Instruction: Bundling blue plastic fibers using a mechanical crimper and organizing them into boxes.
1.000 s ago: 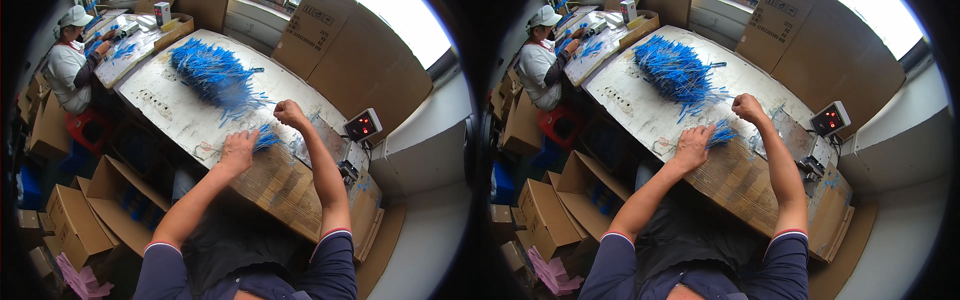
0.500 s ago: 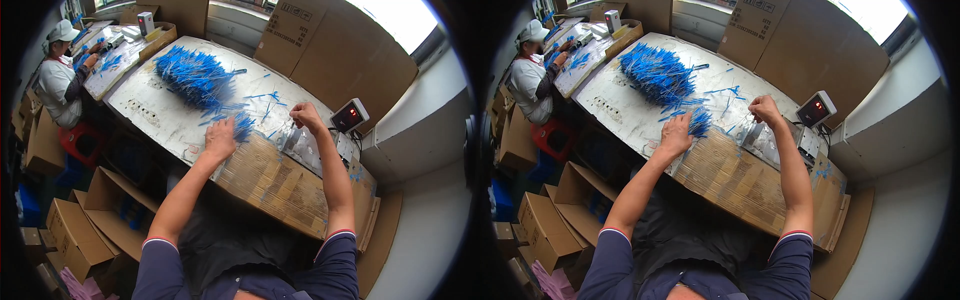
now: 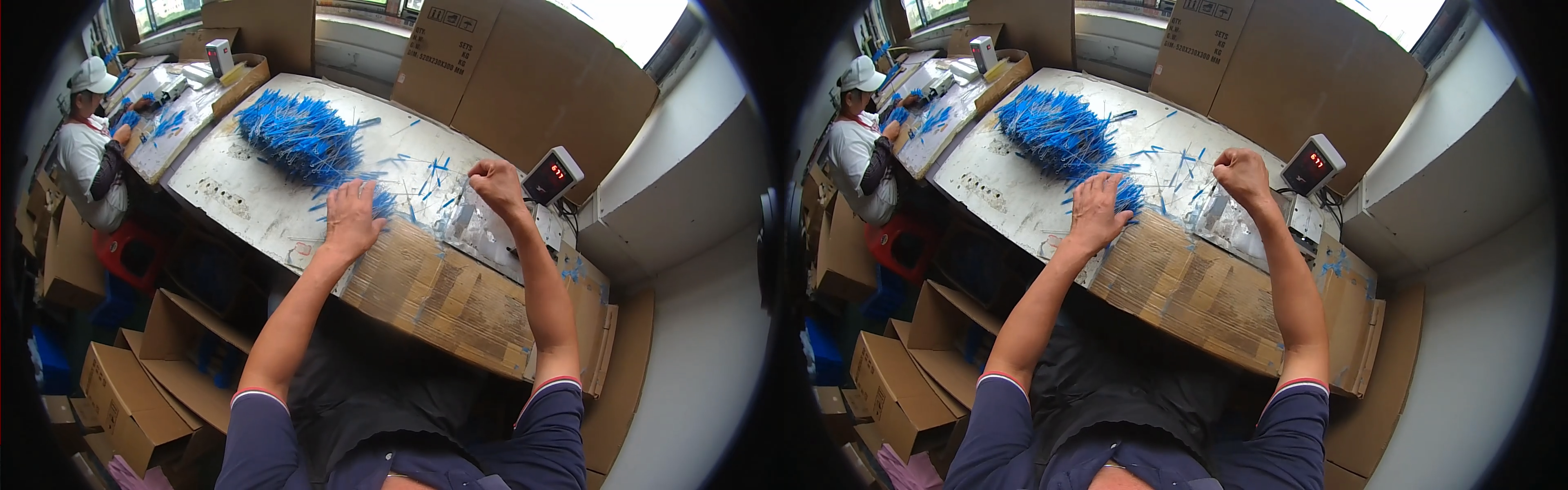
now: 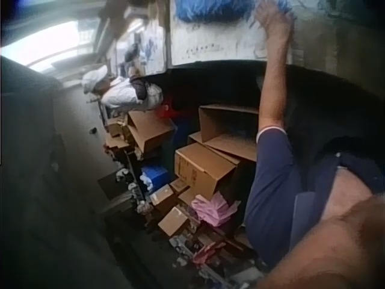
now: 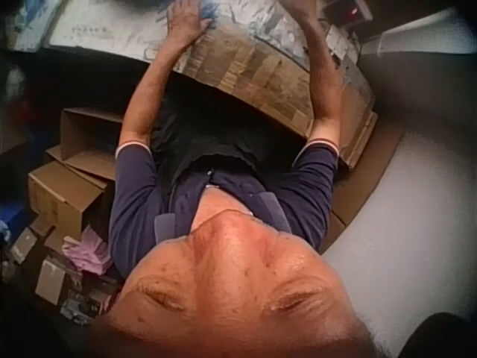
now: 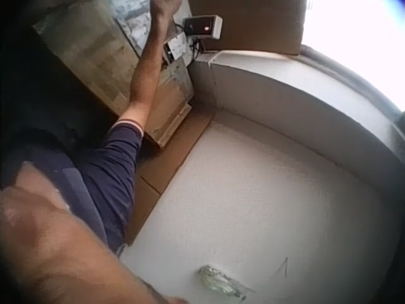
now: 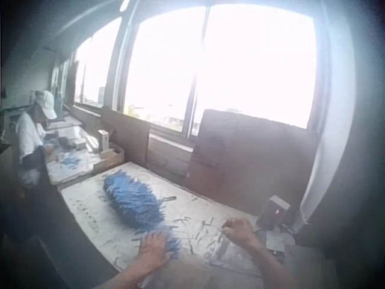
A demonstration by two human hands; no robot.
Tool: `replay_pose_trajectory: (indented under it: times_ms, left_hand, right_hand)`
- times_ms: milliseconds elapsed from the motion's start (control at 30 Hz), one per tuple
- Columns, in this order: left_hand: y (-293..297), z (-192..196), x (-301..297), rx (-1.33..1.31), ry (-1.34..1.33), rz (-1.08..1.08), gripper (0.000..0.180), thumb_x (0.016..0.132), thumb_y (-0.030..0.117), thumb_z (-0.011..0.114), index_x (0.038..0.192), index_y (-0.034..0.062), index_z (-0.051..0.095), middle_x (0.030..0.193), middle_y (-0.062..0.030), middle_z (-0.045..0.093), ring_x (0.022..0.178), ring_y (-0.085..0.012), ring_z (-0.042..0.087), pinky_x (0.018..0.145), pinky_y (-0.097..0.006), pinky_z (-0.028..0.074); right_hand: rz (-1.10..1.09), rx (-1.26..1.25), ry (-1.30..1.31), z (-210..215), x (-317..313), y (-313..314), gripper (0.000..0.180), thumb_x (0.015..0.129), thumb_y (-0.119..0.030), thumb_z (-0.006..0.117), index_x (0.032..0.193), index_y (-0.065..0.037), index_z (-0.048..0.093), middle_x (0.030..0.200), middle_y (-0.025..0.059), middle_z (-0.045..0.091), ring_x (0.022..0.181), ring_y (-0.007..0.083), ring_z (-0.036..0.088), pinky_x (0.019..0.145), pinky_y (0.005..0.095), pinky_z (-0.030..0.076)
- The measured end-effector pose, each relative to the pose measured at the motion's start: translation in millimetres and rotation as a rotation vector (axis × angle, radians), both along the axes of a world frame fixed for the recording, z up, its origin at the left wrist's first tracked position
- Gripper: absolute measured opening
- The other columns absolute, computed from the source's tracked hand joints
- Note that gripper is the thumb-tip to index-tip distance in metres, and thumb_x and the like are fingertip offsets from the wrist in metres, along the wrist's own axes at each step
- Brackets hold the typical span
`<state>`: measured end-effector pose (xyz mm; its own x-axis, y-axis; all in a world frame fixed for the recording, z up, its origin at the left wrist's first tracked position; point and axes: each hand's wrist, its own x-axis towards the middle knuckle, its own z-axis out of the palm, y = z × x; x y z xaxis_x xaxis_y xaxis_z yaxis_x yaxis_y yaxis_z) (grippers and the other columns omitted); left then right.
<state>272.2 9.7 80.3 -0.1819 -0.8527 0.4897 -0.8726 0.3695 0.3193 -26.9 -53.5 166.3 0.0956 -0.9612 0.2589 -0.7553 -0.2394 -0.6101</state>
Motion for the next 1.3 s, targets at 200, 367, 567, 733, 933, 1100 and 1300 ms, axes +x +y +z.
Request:
replay_pose_trajectory:
  times_ms: [200,367,567,733,933,1100,1300]
  left_hand:
    - [6,21,-54,-0.182,0.243,-0.168,0.048,0.079,0.011,0.079,0.124,0.0027,0.062,0.123,-0.0171,0.063,0.118,-0.0351,0.058,0.101,-0.044,0.043]
    - [22,31,-99,-0.222,0.36,-0.247,0.043,0.081,0.011,0.079,0.121,0.0046,0.063,0.121,-0.0174,0.064,0.112,-0.0344,0.061,0.093,-0.043,0.046]
    - [26,3,-126,-0.162,0.307,-0.31,0.024,0.094,0.016,0.068,0.116,0.0068,0.067,0.098,-0.0114,0.072,0.094,-0.0308,0.068,0.086,-0.043,0.049]
    - [29,-30,-124,-0.034,0.3,-0.308,0.017,0.102,0.016,0.056,0.111,0.0086,0.068,0.082,-0.017,0.071,0.074,-0.0378,0.07,0.062,-0.048,0.052]
    - [29,-41,-115,0.191,0.377,-0.137,0.018,0.1,0.016,0.051,0.109,0.0081,0.065,0.079,-0.0201,0.069,0.075,-0.0423,0.069,0.069,-0.053,0.052]
    - [28,-43,-111,0.266,0.53,-0.019,0.027,0.108,0.026,0.05,0.113,0.0074,0.069,0.071,-0.0065,0.07,0.065,-0.0233,0.069,0.064,-0.038,0.052]
    - [29,-39,-109,0.636,1.045,-0.139,0.03,0.109,0.024,0.049,0.116,0.0026,0.068,0.078,-0.0076,0.07,0.064,-0.0104,0.065,0.058,-0.027,0.051]
  right_hand:
    - [-0.096,-0.098,-0.152,18,-8,24,0.021,0.078,-0.006,0.061,0.09,0.006,0.074,0.066,0.0048,0.065,0.055,0.0099,0.06,0.052,0.0251,0.048]
    - [-0.056,0.155,-0.687,12,-8,68,0.017,0.08,-0.001,0.061,0.09,0.007,0.072,0.065,0.0033,0.062,0.053,0.0088,0.056,0.051,0.0239,0.046]
    - [-0.038,0.28,-0.951,-25,-13,100,0.012,0.089,-0.003,0.067,0.095,0.005,0.073,0.069,0.0033,0.065,0.056,0.0108,0.059,0.053,0.0257,0.05]
    - [-0.02,0.25,-0.888,-42,-24,117,0.015,0.093,-0.001,0.066,0.104,0.004,0.074,0.073,0.0015,0.066,0.06,0.0084,0.059,0.056,0.0237,0.049]
    - [-0.06,0.236,-0.848,-56,-43,136,0.018,0.093,0.001,0.066,0.109,0.002,0.074,0.075,0.001,0.067,0.063,0.007,0.059,0.058,0.0228,0.049]
    - [-0.063,0.196,-0.894,-69,-44,152,0.014,0.093,0.001,0.066,0.105,0.002,0.074,0.077,0.0026,0.068,0.065,0.0087,0.063,0.06,0.024,0.052]
    - [-0.109,0.182,-0.988,-79,-42,171,0.013,0.092,0.001,0.068,0.104,0.003,0.073,0.078,0.0033,0.069,0.066,0.0103,0.065,0.061,0.0253,0.054]
